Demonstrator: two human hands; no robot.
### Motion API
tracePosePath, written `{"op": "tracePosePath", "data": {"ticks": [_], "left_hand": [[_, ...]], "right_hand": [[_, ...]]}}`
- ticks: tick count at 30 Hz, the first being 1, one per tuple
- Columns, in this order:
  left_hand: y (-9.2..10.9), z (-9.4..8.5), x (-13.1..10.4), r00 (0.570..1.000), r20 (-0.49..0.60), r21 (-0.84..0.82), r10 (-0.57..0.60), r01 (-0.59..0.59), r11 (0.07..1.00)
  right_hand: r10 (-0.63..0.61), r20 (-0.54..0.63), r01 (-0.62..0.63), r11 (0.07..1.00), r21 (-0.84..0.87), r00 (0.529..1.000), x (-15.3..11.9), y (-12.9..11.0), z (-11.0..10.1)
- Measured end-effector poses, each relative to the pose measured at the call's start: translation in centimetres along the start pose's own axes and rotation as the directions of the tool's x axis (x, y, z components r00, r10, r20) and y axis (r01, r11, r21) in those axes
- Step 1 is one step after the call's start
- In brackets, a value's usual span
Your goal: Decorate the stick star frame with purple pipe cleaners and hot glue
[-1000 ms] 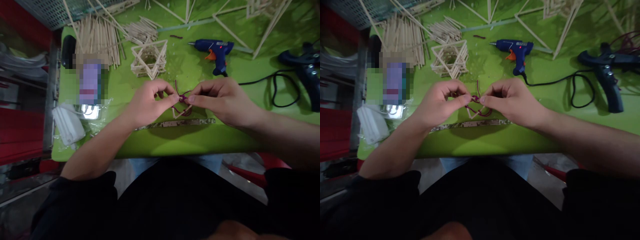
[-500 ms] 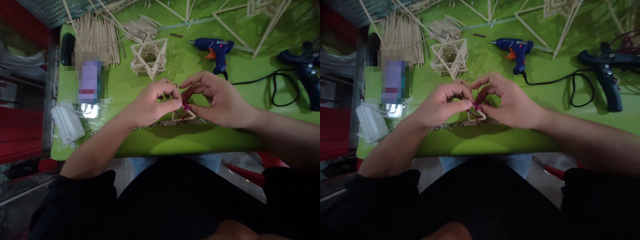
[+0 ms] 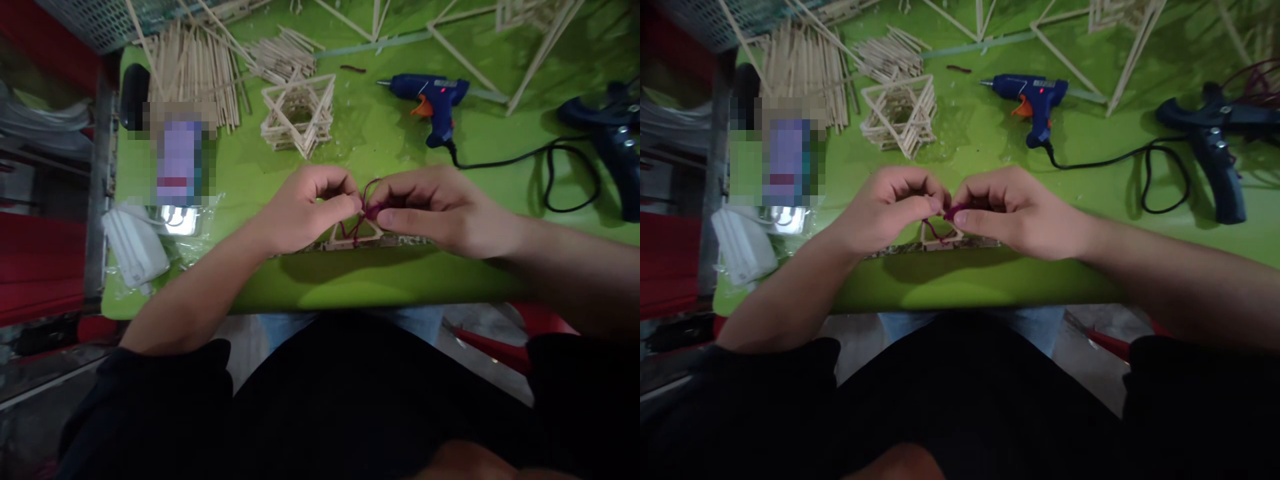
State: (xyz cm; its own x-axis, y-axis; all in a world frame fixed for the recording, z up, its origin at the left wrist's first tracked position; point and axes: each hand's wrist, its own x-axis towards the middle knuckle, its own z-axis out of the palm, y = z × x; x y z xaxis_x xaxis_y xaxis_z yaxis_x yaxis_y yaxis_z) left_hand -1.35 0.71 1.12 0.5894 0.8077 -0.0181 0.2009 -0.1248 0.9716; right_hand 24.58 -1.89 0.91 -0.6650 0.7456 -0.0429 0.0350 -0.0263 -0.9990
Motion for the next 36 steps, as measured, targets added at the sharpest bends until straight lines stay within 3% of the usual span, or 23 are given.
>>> {"op": "tracePosePath", "data": {"ticks": [3,8,12,18,25,30,32,36], "left_hand": [[-0.2,0.1,0.0,0.999,-0.031,0.008,0.032,-0.032,0.999],[-0.6,0.1,-0.2,0.996,-0.035,-0.040,0.083,-0.084,0.996],[-1.3,0.2,-0.2,0.994,-0.052,-0.175,0.098,-0.105,0.979],[-3.0,0.4,0.0,0.984,-0.051,-0.164,0.172,-0.178,0.970],[-4.2,0.1,0.5,0.970,-0.082,-0.202,0.230,-0.242,0.949],[-3.4,-0.2,0.0,0.912,-0.194,0.067,0.361,-0.355,0.933],[-3.0,0.1,-0.4,0.914,-0.215,0.084,0.344,-0.333,0.939],[-2.5,0.7,-0.7,0.958,-0.215,-0.065,0.190,-0.208,0.976]], "right_hand": [[0.045,0.030,-0.044,0.999,-0.010,0.999,0.0,-0.2,-0.1],[0.096,-0.028,-0.096,0.995,-0.016,0.995,0.0,-0.5,0.4],[0.068,-0.108,-0.067,0.998,0.006,0.992,0.1,-0.9,0.9],[0.042,-0.251,-0.040,0.999,0.012,0.967,0.2,-0.5,1.0],[0.028,-0.309,-0.019,0.999,0.032,0.951,0.3,-0.3,1.0],[0.009,-0.341,-0.004,1.000,0.015,0.940,0.3,-0.4,1.0],[0.006,-0.355,-0.004,1.000,0.006,0.935,0.3,-0.5,1.0],[0.004,-0.378,-0.009,1.000,-0.013,0.926,0.3,-0.5,1.1]]}}
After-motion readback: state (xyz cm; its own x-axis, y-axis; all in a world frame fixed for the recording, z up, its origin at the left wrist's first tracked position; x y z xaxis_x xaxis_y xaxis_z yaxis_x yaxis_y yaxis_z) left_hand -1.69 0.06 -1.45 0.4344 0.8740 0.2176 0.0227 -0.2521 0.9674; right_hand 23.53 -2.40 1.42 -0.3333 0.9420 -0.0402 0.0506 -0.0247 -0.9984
